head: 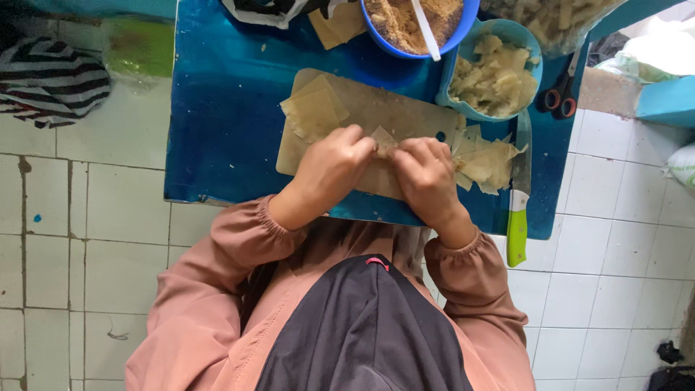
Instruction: The person folds thin square pastry wrappers on a cutting board, pressing and shaping each piece by hand and setting folded pieces aside. They occasionally scoop brown filling from a blue bowl with a spoon and place it onto a wrapper before folding it closed.
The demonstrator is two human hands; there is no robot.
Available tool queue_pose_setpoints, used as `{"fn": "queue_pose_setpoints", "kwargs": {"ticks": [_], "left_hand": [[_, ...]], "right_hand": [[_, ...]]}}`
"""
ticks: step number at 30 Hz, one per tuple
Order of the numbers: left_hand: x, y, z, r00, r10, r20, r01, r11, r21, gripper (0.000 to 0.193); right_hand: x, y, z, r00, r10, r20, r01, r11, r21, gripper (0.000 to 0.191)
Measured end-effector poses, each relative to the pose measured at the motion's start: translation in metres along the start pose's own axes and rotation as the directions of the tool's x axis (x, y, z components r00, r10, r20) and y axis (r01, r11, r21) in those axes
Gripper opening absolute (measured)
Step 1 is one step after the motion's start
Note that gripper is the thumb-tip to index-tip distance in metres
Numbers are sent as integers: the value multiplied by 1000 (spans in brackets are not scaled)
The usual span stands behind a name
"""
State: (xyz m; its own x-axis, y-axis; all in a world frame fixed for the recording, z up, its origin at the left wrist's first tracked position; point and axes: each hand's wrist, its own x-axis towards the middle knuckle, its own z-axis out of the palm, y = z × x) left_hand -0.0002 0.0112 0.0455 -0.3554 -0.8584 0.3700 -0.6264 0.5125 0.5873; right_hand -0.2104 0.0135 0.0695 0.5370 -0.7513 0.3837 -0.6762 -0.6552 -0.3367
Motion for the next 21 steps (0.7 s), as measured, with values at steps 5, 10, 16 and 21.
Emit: {"fn": "queue_pose_setpoints", "kwargs": {"ticks": [5, 10, 16, 21], "left_hand": [[1, 1, -4, 996, 93, -1, -92, 991, 94, 10], [9, -7, -7, 991, 108, 82, -114, 991, 72, 11], [14, -11, -8, 978, 129, 162, -143, 987, 77, 14], [14, -9, -11, 978, 134, 159, -151, 984, 96, 16]], "right_hand": [[8, 3, 5, 986, 164, 6, -163, 976, 144, 9], [5, 1, 1, 988, 142, -64, -130, 977, 170, 17], [3, 9, 3, 989, 146, -5, -141, 964, 226, 19], [5, 11, 1, 981, 186, 59, -195, 954, 227, 18]]}}
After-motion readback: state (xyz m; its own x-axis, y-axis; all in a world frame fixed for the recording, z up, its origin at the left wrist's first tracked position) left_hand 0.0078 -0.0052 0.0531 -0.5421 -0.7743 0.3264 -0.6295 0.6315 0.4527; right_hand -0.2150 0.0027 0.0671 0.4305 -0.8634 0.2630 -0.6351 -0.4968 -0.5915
